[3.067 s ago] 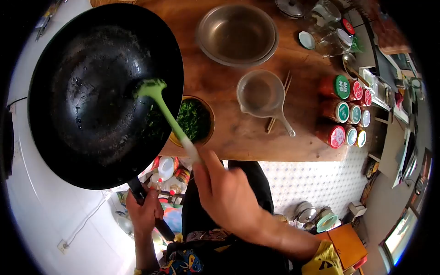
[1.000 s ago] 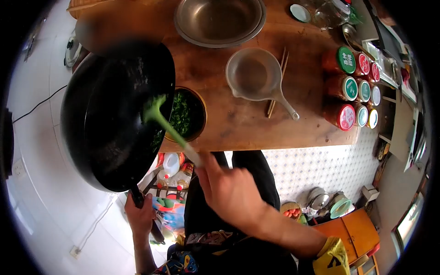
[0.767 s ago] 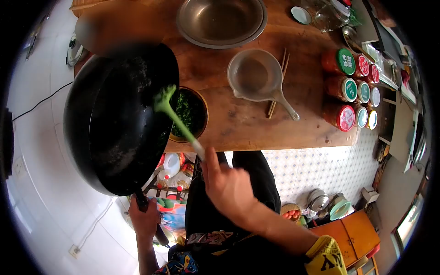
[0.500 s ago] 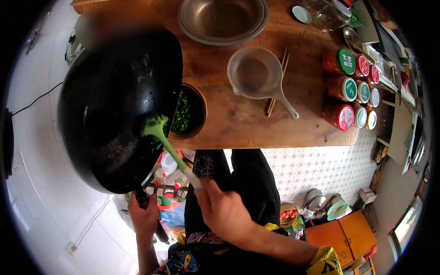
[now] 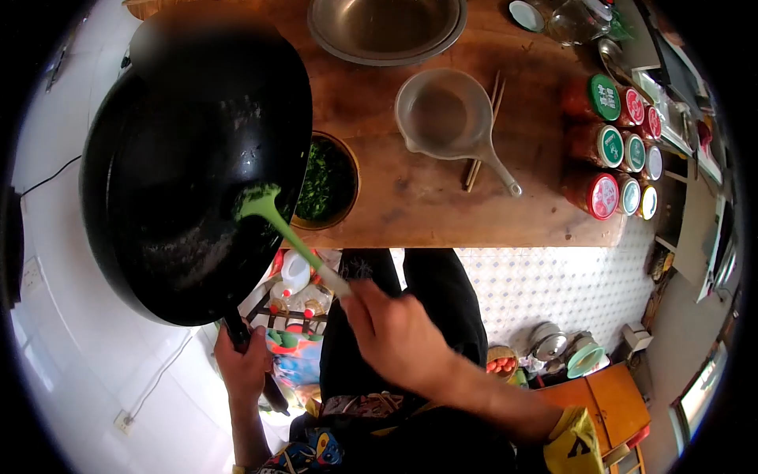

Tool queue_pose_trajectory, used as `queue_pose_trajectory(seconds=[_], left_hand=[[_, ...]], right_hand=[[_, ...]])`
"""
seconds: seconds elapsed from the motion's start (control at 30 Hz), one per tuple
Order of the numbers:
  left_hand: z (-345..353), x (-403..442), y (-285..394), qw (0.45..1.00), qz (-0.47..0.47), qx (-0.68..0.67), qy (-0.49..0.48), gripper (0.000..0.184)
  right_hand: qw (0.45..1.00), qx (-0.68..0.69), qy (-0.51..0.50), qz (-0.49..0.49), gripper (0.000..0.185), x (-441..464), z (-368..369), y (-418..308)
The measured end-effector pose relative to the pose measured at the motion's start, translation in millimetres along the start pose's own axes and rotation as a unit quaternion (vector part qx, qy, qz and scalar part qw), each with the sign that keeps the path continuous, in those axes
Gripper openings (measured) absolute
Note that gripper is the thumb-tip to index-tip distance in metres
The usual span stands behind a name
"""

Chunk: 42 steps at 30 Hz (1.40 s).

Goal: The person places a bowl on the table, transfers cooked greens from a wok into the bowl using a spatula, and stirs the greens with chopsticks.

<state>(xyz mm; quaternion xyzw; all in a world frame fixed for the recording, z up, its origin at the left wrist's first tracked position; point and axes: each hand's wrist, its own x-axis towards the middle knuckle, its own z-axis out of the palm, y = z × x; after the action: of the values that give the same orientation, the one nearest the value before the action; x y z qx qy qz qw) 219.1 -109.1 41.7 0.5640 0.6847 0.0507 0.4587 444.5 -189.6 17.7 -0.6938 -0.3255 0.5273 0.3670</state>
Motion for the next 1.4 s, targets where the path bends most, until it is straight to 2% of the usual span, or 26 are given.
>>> queue_pose_trajectory(seconds=[0.1,0.17,0.33,0.4,0.47,0.53,0.63,0.73,0.8,0.87,0.97,1.07,1.17,1.27,1.4], left_hand=[[-3.2,7.2,16.1,0.999,-0.035,0.002,-0.001,0.015],[-7.5,11.8,20.6,0.998,-0.066,-0.011,-0.003,0.014],[-25.5,20.6,25.2,0.993,-0.107,-0.048,-0.027,0.015],[-33.0,21.2,31.2,0.988,-0.115,-0.081,-0.065,0.016],[-38.9,20.5,37.1,0.987,-0.112,-0.087,-0.071,0.016],[-44.2,19.4,42.1,0.985,-0.135,-0.086,-0.062,0.016],[-57.6,21.0,36.0,0.987,-0.127,-0.066,-0.079,0.014],[-60.5,19.9,32.5,0.986,-0.131,-0.056,-0.091,0.012],[-57.9,20.0,32.1,0.987,-0.129,-0.048,-0.084,0.012],[-52.3,21.9,32.3,0.988,-0.127,-0.044,-0.080,0.012],[-42.2,27.3,34.2,0.991,-0.106,-0.016,-0.075,0.012],[-33.0,31.4,32.1,0.994,-0.081,0.030,-0.065,0.014],[-24.7,37.6,17.7,0.994,-0.031,0.103,-0.037,0.014],[-19.8,36.8,18.7,0.991,-0.024,0.135,-0.002,0.014],[-14.0,30.9,36.4,0.986,-0.073,0.148,-0.009,0.014]], right_hand=[[0.998,-0.037,0.017,-0.053,0.014,18.3,-8.3,19.1],[0.996,-0.048,-0.050,-0.060,0.017,20.1,-24.3,27.0],[0.986,-0.026,-0.139,-0.089,0.024,47.1,-41.8,54.5],[0.975,-0.018,-0.142,-0.168,0.024,60.3,-37.3,65.2],[0.969,-0.007,-0.203,-0.140,0.024,66.9,-53.8,74.9],[0.961,-0.065,-0.217,-0.159,0.025,72.0,-74.9,77.8],[0.931,-0.190,-0.177,-0.258,0.025,88.5,-100.4,76.2],[0.943,-0.151,-0.207,-0.211,0.025,100.8,-109.9,50.0],[0.948,-0.138,-0.190,-0.214,0.024,102.0,-98.4,51.2],[0.971,-0.115,-0.140,-0.159,0.020,97.9,-81.8,45.3],[0.974,-0.129,-0.101,-0.154,0.020,84.9,-61.4,46.2],[0.982,-0.107,-0.048,-0.148,0.021,64.0,-37.6,54.1],[0.989,-0.114,-0.001,-0.089,0.018,41.5,-21.2,41.9],[0.994,-0.081,0.013,-0.072,0.016,34.0,-21.7,32.9],[0.991,-0.082,0.091,-0.061,0.014,49.5,-9.2,33.6]])
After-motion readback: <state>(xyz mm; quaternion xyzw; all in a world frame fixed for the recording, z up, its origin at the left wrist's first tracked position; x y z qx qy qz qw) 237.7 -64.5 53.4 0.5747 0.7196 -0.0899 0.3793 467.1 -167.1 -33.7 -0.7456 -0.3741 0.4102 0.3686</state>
